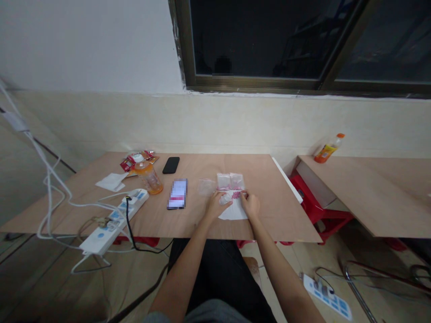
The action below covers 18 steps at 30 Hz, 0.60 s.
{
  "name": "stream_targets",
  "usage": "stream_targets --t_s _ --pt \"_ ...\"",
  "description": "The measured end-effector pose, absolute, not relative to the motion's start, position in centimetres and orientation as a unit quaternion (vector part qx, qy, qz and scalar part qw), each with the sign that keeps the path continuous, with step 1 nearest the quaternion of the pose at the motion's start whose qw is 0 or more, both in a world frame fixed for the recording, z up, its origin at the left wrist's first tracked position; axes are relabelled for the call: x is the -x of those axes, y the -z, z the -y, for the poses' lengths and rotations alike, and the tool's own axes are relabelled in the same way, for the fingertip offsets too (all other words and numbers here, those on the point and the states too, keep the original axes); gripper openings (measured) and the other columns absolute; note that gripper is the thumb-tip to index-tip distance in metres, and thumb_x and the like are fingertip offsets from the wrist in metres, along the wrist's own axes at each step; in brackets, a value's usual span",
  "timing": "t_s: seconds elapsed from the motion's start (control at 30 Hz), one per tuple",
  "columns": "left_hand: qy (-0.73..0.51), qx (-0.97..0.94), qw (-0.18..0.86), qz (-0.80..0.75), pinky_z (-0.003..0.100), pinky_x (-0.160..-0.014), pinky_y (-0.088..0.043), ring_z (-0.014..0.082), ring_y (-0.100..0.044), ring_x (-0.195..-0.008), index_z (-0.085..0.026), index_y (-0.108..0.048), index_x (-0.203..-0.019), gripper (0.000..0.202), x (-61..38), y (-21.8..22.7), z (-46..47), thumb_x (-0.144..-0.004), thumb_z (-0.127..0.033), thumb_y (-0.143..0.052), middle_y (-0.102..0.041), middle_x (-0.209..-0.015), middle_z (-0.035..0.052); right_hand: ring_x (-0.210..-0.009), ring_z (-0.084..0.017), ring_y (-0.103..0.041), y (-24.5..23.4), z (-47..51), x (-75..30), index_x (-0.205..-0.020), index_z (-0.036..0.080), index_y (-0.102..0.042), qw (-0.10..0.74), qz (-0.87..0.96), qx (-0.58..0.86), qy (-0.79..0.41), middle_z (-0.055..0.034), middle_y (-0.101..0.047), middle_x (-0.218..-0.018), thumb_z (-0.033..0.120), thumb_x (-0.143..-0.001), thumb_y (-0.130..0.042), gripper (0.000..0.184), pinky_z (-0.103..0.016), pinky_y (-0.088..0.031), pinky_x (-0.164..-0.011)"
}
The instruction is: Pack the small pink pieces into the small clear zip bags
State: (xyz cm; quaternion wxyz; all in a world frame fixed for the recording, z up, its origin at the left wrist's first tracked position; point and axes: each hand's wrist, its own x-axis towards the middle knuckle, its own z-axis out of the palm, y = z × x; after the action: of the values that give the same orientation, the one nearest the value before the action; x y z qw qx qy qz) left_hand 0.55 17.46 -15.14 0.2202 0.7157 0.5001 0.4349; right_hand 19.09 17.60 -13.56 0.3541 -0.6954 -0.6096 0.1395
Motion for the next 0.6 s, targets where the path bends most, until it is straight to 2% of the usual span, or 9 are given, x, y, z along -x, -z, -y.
stream_targets --t_s 0.17,0.4,0.5,0.6 --pt "-0.430 -0.720 0.225 -0.496 0.038 -0.092 -0.048 0.0222 -0.058 -0.105 -0.021 -0.062 -0.107 0.039 -0.3 14.7 -17.3 -0.075 -0.041 -0.073 -0.063 -0.109 0.0066 -0.064 -0.016 -0.058 14.1 -18.0 -19.0 -0.092 0.020 -0.072 0.403 0.676 0.587 -0.192 -0.0034 -0.067 -0.073 0.045 -0.088 -0.051 0.032 -0.024 -0.036 -0.058" --pt "-0.430 -0.721 0.236 -0.489 0.039 -0.094 -0.048 0.0229 -0.058 -0.108 -0.021 -0.062 -0.107 0.040 -0.2 14.6 -17.3 -0.074 -0.040 -0.074 -0.064 -0.110 0.0070 -0.068 -0.017 -0.058 15.0 -18.8 -18.7 -0.090 0.017 -0.072 0.447 0.705 0.477 -0.274 -0.0070 -0.072 -0.084 0.045 -0.086 -0.054 0.033 -0.028 -0.043 -0.065" --pt "-0.431 -0.721 0.235 -0.490 0.039 -0.093 -0.048 0.0229 -0.059 -0.107 -0.021 -0.062 -0.107 0.040 -0.2 14.6 -17.2 -0.073 -0.037 -0.075 -0.064 -0.109 0.0067 -0.073 -0.018 -0.059 14.9 -18.7 -18.5 -0.093 0.017 -0.072 0.439 0.712 0.464 -0.292 -0.0079 -0.073 -0.088 0.045 -0.086 -0.054 0.033 -0.029 -0.045 -0.069" --pt "-0.429 -0.720 0.232 -0.493 0.038 -0.091 -0.049 0.0225 -0.059 -0.105 -0.021 -0.062 -0.106 0.039 -0.2 14.5 -17.2 -0.073 -0.038 -0.075 -0.064 -0.108 0.0065 -0.079 -0.018 -0.061 14.7 -18.7 -18.8 -0.099 0.017 -0.071 0.419 0.699 0.509 -0.276 -0.0087 -0.072 -0.095 0.044 -0.087 -0.051 0.035 -0.029 -0.045 -0.072"
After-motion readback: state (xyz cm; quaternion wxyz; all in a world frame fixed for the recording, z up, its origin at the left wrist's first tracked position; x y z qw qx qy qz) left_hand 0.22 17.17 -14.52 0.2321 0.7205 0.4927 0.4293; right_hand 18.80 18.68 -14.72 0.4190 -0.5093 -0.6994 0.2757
